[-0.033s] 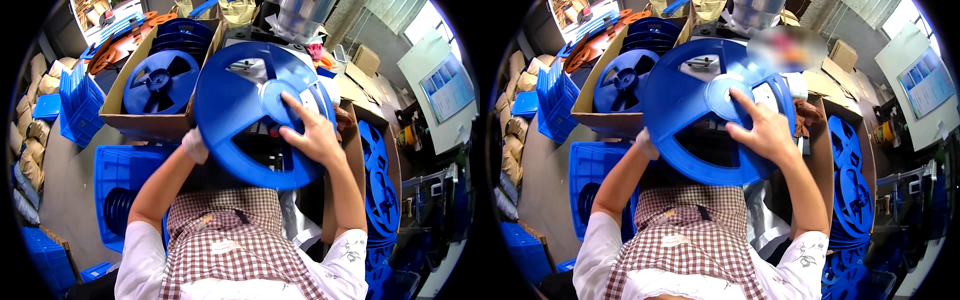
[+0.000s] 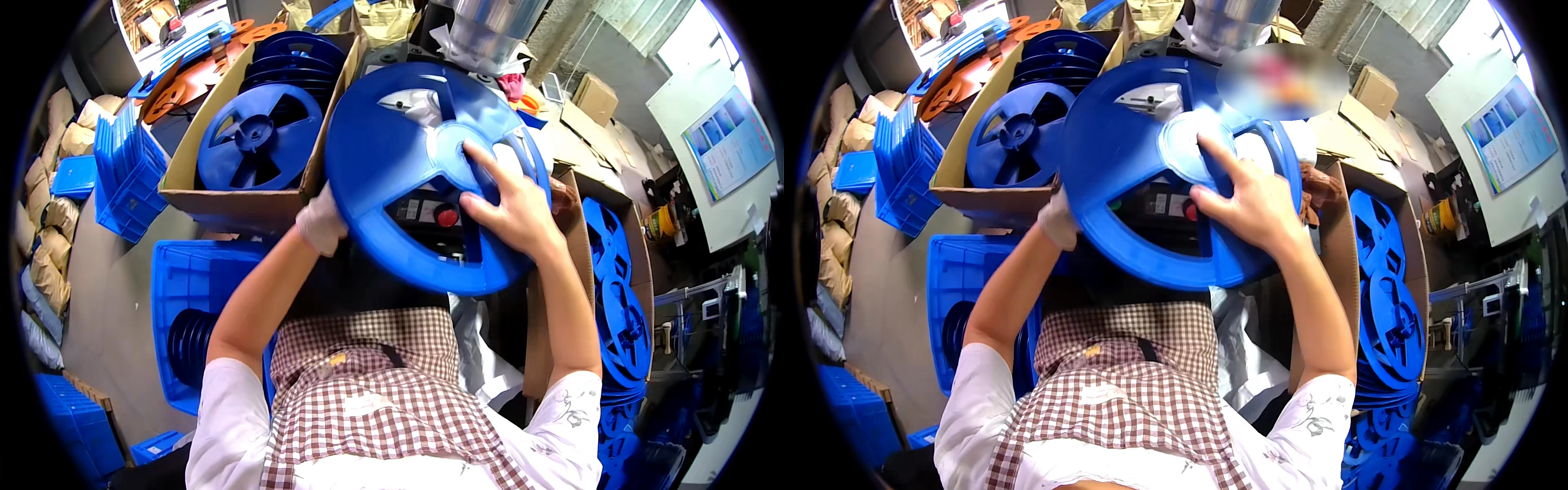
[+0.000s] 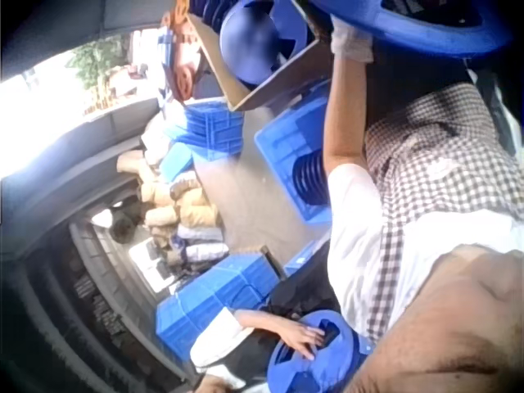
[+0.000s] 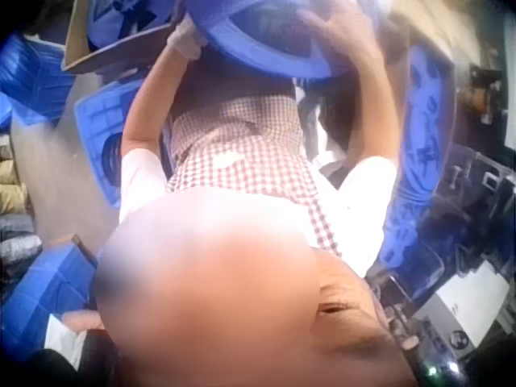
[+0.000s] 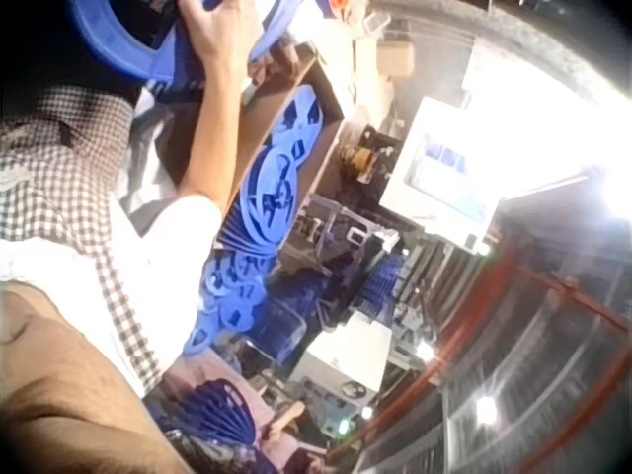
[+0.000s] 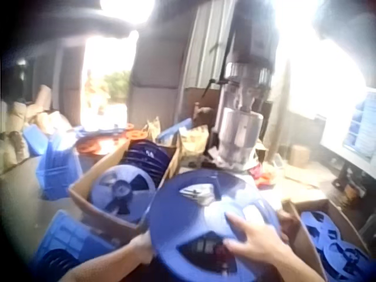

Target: The person repeatedly picks up blue plastic reels from a blue crate, places them onto a machine, and then removes them to place them into a cardboard box. This process is repeated continuously throughout the video.

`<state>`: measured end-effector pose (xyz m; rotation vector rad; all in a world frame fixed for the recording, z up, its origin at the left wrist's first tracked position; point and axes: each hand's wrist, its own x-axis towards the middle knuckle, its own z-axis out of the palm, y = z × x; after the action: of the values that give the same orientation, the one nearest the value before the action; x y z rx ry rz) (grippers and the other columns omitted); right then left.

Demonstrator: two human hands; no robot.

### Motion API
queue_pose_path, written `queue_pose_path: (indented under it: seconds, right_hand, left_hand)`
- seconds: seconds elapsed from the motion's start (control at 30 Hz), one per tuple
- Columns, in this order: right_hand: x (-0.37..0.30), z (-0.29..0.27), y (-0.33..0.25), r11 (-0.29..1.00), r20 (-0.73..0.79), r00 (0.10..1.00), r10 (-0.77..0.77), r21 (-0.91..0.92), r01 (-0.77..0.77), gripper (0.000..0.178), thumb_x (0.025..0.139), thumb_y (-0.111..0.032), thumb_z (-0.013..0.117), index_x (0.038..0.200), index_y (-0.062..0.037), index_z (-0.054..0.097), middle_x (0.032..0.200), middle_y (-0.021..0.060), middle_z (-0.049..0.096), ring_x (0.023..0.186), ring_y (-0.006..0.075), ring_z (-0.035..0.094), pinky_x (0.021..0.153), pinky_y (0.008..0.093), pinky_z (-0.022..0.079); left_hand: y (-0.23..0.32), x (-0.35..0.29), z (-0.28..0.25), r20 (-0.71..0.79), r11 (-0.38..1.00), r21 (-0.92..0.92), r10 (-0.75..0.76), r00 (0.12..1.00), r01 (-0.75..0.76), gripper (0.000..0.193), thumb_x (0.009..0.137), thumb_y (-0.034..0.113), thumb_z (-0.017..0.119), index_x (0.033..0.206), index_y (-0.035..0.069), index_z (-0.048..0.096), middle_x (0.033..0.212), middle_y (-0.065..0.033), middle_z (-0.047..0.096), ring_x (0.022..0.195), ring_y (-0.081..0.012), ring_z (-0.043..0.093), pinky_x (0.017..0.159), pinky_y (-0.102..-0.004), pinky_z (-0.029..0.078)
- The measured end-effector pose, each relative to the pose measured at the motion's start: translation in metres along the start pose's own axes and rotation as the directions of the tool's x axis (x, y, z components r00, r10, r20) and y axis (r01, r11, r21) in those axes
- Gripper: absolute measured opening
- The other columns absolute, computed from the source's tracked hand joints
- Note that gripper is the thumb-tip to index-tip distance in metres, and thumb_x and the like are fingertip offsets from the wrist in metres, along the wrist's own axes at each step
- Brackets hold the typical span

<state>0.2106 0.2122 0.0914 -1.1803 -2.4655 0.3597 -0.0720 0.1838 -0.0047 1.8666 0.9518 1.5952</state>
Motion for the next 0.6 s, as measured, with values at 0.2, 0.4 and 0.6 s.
queue_pose_path:
  seconds: [0.2, 0.4, 0.6]
  right_hand:
    - [0.119, -0.013, 0.077, 0.969, 0.057, 0.978, 0.2, -0.157, -0.189, 0.072, 0.084, -0.066, 0.055, 0.148, -0.036, 0.04, 0.139, 0.0254, 0.051, 0.129, 0.0405, 0.049, 0.109, 0.0423, 0.036]
    - [0.162, 0.006, 0.103, 0.955, 0.062, 0.973, 0.22, -0.215, -0.202, 0.077, 0.082, -0.073, 0.053, 0.148, -0.0382, 0.037, 0.127, 0.0223, 0.062, 0.121, 0.0381, 0.057, 0.102, 0.0431, 0.044]
    - [0.154, 0.01, 0.085, 0.949, 0.126, 0.969, 0.213, -0.263, -0.175, 0.074, 0.087, -0.069, 0.052, 0.15, -0.0331, 0.037, 0.136, 0.0225, 0.056, 0.128, 0.0379, 0.051, 0.109, 0.0425, 0.037]
  left_hand:
    - [-0.048, 0.089, 0.011, 0.079, 0.411, -0.811, -0.627, 0.775, 0.416, 0.026, 0.094, -0.003, 0.054, 0.119, 0.0, 0.057, 0.105, -0.0127, 0.068, 0.091, -0.0203, 0.071, 0.082, -0.0305, 0.061]
    - [-0.059, 0.093, 0.007, 0.104, 0.42, -0.806, -0.594, 0.797, 0.418, 0.039, 0.093, -0.008, 0.044, 0.13, 0.0, 0.053, 0.119, -0.0148, 0.064, 0.109, -0.0262, 0.066, 0.101, -0.0421, 0.053]
    - [-0.03, 0.075, 0.005, 0.144, 0.397, -0.784, -0.632, 0.762, 0.477, 0.046, 0.093, -0.005, 0.042, 0.138, -0.002, 0.046, 0.122, -0.0147, 0.062, 0.108, -0.0252, 0.066, 0.103, -0.0373, 0.052]
